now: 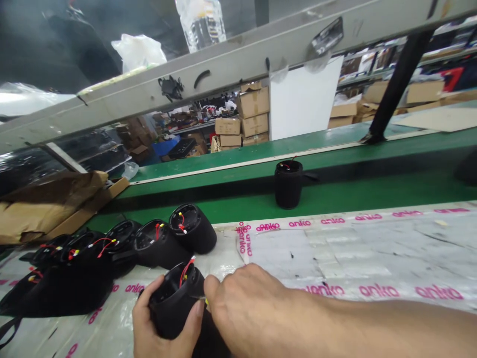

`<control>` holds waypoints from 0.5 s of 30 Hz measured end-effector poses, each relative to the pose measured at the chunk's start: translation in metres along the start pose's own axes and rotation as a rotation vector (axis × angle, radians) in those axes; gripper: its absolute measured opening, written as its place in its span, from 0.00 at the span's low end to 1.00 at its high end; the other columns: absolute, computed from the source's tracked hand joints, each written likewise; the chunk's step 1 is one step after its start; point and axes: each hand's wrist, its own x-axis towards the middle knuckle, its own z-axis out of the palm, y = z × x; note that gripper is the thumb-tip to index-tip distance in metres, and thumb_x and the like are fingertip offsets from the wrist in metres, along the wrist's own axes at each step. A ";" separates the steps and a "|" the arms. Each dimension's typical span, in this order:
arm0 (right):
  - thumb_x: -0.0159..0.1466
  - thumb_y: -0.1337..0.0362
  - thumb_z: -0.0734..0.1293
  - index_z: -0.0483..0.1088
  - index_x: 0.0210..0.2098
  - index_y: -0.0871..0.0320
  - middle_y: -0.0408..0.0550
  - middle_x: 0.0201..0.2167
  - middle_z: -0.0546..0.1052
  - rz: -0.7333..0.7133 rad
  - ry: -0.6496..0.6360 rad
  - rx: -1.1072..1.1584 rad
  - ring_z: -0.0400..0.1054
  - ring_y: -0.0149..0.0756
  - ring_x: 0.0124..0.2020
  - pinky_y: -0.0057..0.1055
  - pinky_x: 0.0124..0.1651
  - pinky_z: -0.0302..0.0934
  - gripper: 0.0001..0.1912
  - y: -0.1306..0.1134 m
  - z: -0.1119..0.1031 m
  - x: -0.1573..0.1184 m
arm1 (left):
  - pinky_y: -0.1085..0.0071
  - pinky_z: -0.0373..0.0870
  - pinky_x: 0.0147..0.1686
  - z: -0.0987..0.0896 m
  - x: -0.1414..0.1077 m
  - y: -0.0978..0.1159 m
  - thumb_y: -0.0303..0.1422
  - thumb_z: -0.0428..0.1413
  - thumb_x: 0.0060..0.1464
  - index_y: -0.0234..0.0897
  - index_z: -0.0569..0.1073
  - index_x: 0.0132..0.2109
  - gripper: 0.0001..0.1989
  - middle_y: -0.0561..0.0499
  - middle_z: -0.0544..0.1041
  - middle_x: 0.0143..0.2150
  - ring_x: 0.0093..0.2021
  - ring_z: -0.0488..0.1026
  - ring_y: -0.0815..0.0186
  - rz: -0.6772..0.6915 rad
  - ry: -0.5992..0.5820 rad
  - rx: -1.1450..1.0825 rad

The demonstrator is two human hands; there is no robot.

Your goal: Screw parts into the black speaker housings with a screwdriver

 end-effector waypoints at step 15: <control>0.76 0.56 0.53 0.64 0.45 0.51 0.44 0.34 0.74 0.303 -0.124 0.624 0.71 0.43 0.37 0.31 0.31 0.56 0.11 -0.003 0.047 0.012 | 0.57 0.69 0.52 -0.018 0.022 -0.027 0.50 0.63 0.43 0.39 0.67 0.56 0.36 0.46 0.75 0.48 0.48 0.73 0.53 -0.108 -0.033 -0.355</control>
